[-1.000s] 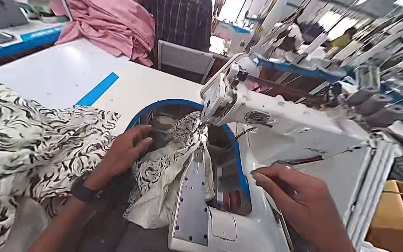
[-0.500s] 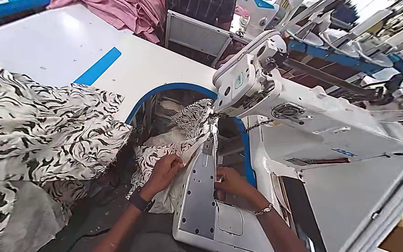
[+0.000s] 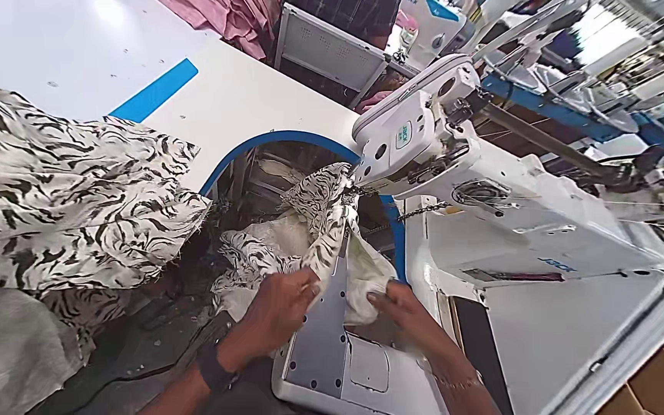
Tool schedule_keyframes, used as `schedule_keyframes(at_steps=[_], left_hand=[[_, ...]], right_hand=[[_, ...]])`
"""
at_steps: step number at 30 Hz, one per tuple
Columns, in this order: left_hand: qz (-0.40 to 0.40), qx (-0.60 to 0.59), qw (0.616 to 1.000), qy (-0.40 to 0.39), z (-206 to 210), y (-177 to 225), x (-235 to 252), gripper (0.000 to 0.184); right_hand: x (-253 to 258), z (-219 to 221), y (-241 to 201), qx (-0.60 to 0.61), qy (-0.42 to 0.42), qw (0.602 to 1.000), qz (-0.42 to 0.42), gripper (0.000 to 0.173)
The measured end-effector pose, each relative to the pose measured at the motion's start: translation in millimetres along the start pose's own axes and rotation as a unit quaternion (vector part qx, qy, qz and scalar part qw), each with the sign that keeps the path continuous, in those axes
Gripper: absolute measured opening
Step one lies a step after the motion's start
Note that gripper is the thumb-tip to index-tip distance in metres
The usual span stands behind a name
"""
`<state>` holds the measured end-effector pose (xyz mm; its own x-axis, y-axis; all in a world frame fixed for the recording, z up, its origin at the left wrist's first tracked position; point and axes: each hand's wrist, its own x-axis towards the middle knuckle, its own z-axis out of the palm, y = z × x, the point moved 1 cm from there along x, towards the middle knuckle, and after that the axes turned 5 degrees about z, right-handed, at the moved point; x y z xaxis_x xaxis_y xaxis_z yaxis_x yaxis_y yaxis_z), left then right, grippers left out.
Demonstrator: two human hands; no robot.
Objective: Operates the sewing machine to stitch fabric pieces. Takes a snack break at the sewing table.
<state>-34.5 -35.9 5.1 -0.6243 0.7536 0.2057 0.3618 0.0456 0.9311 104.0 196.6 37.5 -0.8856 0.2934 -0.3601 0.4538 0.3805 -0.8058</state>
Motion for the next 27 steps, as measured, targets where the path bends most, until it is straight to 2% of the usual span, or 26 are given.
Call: schedule_keyframes(at_steps=[2, 5, 7, 11, 13, 15, 18, 21, 25, 27], left_hand=[[-0.014, 0.011, 0.999, -0.036, 5.0, 31.2, -12.1, 0.026], [-0.069, -0.014, 0.993, -0.091, 7.8, 29.2, -16.8, 0.037], [-0.056, -0.032, 0.994, -0.092, 9.9, 23.3, -18.7, 0.033], [0.017, 0.003, 0.999, -0.040, 16.2, 17.3, -16.7, 0.034], [0.044, 0.030, 0.998, -0.025, 21.2, 8.5, -12.7, 0.019], [0.062, 0.035, 0.997, -0.002, 21.6, -1.8, -5.3, 0.017], [0.072, 0.000, 0.997, 0.038, 24.9, -10.3, 5.6, 0.029], [0.085, 0.043, 0.993, 0.066, 22.3, -3.2, 14.4, 0.023], [0.086, 0.052, 0.994, 0.035, 9.7, 8.0, 15.7, 0.018], [0.087, 0.041, 0.994, 0.059, 14.9, 0.0, 21.9, 0.019]], right_hand=[[-40.0, 7.2, -31.6, -0.108, 0.090, 0.988, -0.060, 0.016], [-82.8, 52.2, -76.4, -0.324, 0.149, 0.932, -0.062, 0.034], [-79.7, 72.1, -75.1, -0.403, 0.199, 0.892, -0.048, 0.029], [-65.4, 83.8, -99.9, -0.427, 0.231, 0.868, -0.105, 0.012], [-54.0, 106.4, -106.8, -0.450, 0.211, 0.859, -0.121, 0.008], [-43.1, 111.5, -106.5, -0.480, 0.204, 0.845, -0.117, 0.009], [-38.7, 101.5, -111.1, -0.516, 0.210, 0.826, -0.085, 0.015], [-34.1, 104.2, -114.8, -0.526, 0.222, 0.816, -0.090, 0.021], [-22.2, 98.5, -112.6, -0.484, 0.251, 0.833, -0.098, 0.022], [-16.6, 98.2, -110.5, -0.455, 0.265, 0.845, -0.089, 0.022]])
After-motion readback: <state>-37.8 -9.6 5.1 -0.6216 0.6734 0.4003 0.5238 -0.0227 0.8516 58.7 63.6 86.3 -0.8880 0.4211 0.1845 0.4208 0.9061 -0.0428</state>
